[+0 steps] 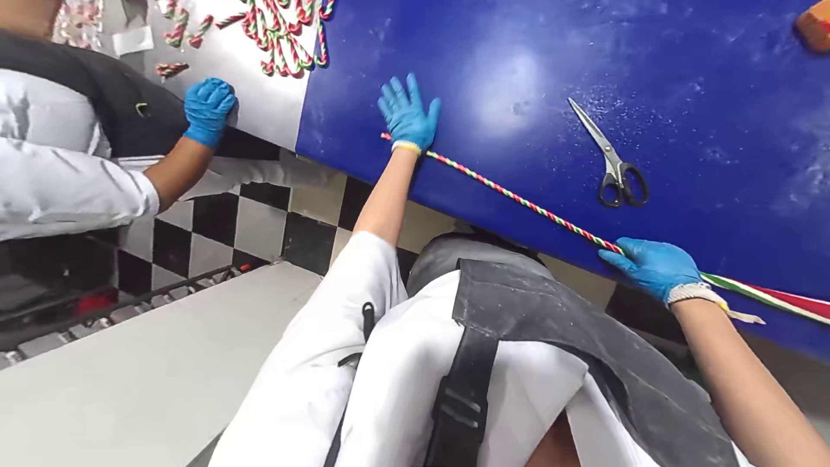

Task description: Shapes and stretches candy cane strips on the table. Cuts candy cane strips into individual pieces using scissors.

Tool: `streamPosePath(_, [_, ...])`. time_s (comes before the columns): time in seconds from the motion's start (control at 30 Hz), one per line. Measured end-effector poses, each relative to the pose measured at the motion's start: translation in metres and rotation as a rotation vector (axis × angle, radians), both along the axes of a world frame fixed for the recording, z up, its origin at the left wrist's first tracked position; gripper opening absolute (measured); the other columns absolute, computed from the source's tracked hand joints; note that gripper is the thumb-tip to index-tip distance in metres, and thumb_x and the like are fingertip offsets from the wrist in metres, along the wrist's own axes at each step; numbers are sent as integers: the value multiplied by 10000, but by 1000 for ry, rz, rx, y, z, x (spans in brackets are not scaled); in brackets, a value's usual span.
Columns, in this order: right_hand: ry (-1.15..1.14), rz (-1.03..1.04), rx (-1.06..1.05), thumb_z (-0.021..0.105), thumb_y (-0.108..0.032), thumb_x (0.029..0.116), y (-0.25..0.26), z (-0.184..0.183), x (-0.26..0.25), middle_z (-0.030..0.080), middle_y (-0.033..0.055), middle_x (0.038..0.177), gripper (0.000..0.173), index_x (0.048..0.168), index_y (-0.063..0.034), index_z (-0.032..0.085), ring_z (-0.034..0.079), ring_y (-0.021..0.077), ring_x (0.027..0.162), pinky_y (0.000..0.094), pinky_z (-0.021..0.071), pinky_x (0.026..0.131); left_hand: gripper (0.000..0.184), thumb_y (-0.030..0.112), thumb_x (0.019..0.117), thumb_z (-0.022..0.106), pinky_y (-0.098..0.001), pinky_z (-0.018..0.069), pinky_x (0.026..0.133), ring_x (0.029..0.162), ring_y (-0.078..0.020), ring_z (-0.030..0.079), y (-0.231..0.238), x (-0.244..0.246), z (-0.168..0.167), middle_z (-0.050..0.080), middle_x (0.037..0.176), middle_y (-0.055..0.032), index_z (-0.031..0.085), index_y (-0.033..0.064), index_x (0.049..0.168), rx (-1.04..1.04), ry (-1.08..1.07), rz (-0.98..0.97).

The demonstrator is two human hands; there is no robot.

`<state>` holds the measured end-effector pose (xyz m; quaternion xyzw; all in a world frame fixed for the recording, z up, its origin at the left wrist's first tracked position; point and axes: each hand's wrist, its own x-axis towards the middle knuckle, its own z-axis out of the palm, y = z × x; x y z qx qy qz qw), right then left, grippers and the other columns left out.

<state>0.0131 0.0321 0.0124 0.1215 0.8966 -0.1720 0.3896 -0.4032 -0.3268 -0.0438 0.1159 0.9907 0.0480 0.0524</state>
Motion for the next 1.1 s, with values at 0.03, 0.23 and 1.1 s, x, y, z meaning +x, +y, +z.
streamPosePath(0.03, [-10,-7,7,519,-565,1027,-1,0,-1,694,193,873,510,955,-81,664,688,405,893,645,497,785,875,720,985,289,-657,46,1252,1579,-443,102,16,-16,1,151,1705,-229,186,172,1660,-14,-31,-18])
streamPosePath(0.23, [-17,-53,40,537,-571,1016,-5,1,-1,693,187,864,510,931,-85,664,686,405,876,646,499,762,877,686,982,330,-812,-5,1152,1572,-447,142,-25,78,33,241,1683,-222,259,102,1633,-115,-150,115])
streamPosePath(1.1, [9,-75,83,550,-567,1013,-10,-2,2,698,224,893,520,965,-65,675,688,444,895,676,495,752,872,696,993,297,-635,55,1262,1578,-435,119,-22,-34,-4,177,1700,-224,213,131,1651,-19,-20,20])
